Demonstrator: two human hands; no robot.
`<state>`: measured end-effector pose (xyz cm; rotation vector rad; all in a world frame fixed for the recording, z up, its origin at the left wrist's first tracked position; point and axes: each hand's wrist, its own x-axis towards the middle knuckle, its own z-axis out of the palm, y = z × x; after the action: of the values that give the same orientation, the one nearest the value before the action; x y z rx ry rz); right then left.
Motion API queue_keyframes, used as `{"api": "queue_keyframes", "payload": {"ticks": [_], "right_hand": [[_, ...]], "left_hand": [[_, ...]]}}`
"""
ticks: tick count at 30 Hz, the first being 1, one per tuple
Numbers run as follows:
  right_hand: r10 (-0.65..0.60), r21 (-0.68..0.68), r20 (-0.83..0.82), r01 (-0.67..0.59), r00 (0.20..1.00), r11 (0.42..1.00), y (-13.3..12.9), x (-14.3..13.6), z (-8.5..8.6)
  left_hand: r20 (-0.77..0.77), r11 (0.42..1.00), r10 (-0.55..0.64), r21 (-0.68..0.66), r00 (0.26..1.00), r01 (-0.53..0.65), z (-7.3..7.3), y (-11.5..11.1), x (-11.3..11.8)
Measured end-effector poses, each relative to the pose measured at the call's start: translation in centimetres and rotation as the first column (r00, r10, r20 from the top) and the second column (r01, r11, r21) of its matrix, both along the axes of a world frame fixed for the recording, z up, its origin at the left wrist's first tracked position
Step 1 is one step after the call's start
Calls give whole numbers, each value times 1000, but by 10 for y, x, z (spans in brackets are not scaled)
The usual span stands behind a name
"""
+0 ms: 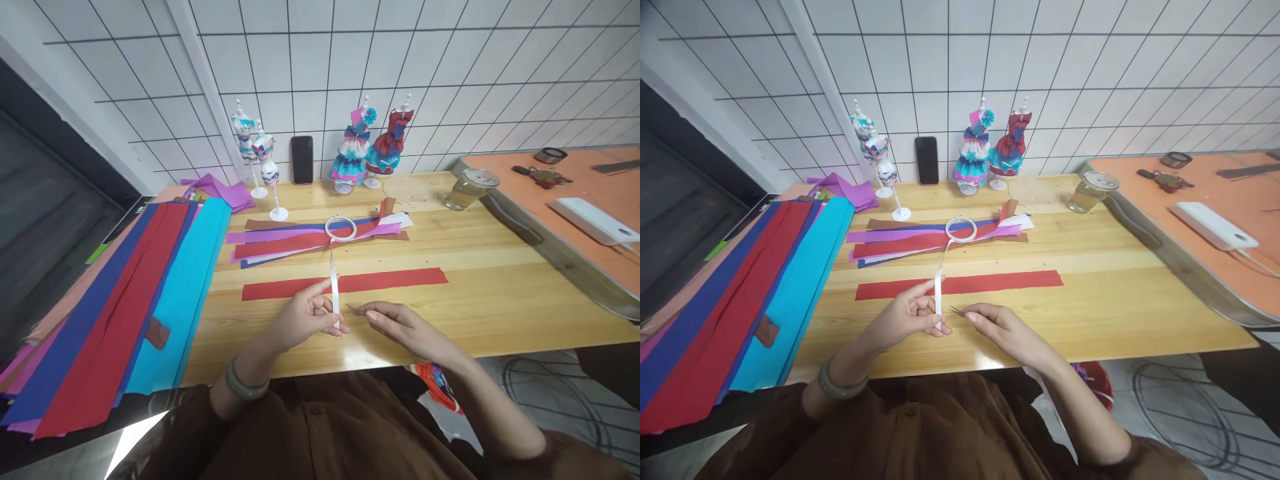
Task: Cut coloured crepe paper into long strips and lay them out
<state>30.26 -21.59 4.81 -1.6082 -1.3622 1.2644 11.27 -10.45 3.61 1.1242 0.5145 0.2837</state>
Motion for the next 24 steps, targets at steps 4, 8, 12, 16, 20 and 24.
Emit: {"api": "queue_keyframes", "payload": {"ticks": [4,8,12,16,20,24], "right_hand": [[219,-15,39,-219,975,976,15,-2,8],[281,-40,100,-278,955,960,23,-6,7],[300,-30,110,-298,948,954,25,-11,8],[293,-23,93,-292,952,956,26,-16,10],[276,-29,76,-274,958,961,25,-18,9],[263,-40,91,-260,961,965,24,-19,9]], "left_hand": [[-30,999,-54,6,998,54,-2,2,-7],[-30,996,-83,-28,996,82,-8,2,-11],[-22,994,-99,-41,995,98,-12,2,-12],[-26,994,-104,-30,994,103,-15,1,-11],[-26,996,-85,-30,996,84,-17,-1,-10],[-27,996,-80,-32,996,79,-19,-2,-10]]}}
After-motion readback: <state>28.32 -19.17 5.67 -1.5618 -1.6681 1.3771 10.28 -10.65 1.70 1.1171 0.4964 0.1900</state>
